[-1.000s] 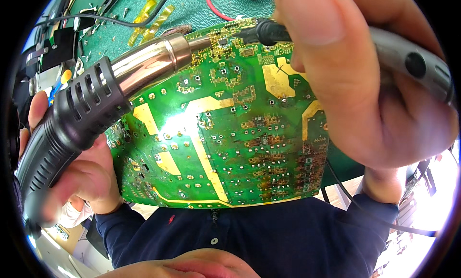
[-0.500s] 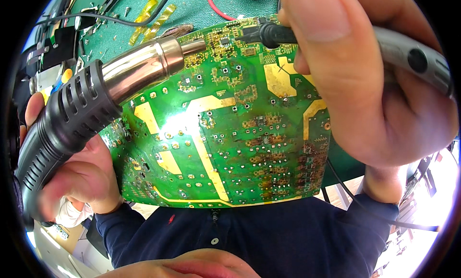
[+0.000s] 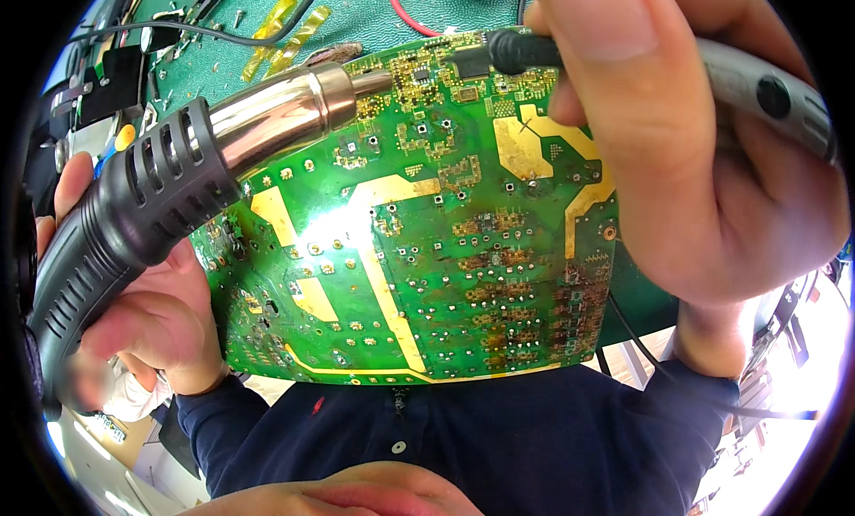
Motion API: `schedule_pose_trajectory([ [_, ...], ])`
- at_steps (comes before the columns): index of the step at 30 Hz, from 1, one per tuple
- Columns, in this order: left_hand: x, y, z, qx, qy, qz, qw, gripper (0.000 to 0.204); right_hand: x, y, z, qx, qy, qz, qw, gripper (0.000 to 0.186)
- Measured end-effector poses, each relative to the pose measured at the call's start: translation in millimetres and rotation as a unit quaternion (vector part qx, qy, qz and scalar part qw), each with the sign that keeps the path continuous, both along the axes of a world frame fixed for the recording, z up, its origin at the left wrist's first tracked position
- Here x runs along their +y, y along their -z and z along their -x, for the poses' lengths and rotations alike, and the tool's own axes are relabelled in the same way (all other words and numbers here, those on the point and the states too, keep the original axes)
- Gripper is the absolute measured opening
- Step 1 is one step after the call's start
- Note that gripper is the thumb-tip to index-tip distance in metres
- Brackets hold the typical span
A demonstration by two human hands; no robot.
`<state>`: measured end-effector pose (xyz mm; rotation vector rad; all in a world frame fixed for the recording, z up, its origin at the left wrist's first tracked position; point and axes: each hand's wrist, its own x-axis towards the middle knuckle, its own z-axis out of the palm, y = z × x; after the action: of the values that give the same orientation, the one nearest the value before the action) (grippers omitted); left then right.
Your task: The person repairs a large circuit board by heating components with a heat gun and manipulating parts with a pointed tool and a probe.
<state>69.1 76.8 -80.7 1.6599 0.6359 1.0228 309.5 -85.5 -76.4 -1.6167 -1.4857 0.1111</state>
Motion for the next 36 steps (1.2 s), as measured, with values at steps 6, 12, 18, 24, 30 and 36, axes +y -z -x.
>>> schedule_pose_trajectory([
  [6, 2, 8, 1, -0.009, 0.015, 0.009, 1.0, 0.09, -7, 0, 0, 0.027, 0.017, 0.006, 0.999, 0.023],
  [12, 4, -5, 7, -0.037, 0.026, 0.002, 0.999, 0.09, -1, -7, -1, 0.043, -0.009, -0.008, 0.999, 0.024],
  [18, -1, 4, 2, -0.043, 0.011, 0.016, 0.999, 0.081, -4, 2, 3, 0.034, 0.022, -0.001, 0.999, 0.024],
  [24, 10, -7, -1, -0.06, 0.032, -0.018, 0.997, 0.076, 3, -8, -2, 0.042, -0.021, -0.003, 0.999, 0.025],
  [30, 10, 6, -11, -0.026, 0.029, -0.002, 0.999, 0.075, -3, -1, -1, 0.049, -0.01, 0.018, 0.999, 0.025],
  [36, 19, 4, -5, -0.041, 0.087, -0.02, 0.995, 0.079, -6, -12, 24, -0.051, -0.005, 0.017, 0.999, 0.026],
])
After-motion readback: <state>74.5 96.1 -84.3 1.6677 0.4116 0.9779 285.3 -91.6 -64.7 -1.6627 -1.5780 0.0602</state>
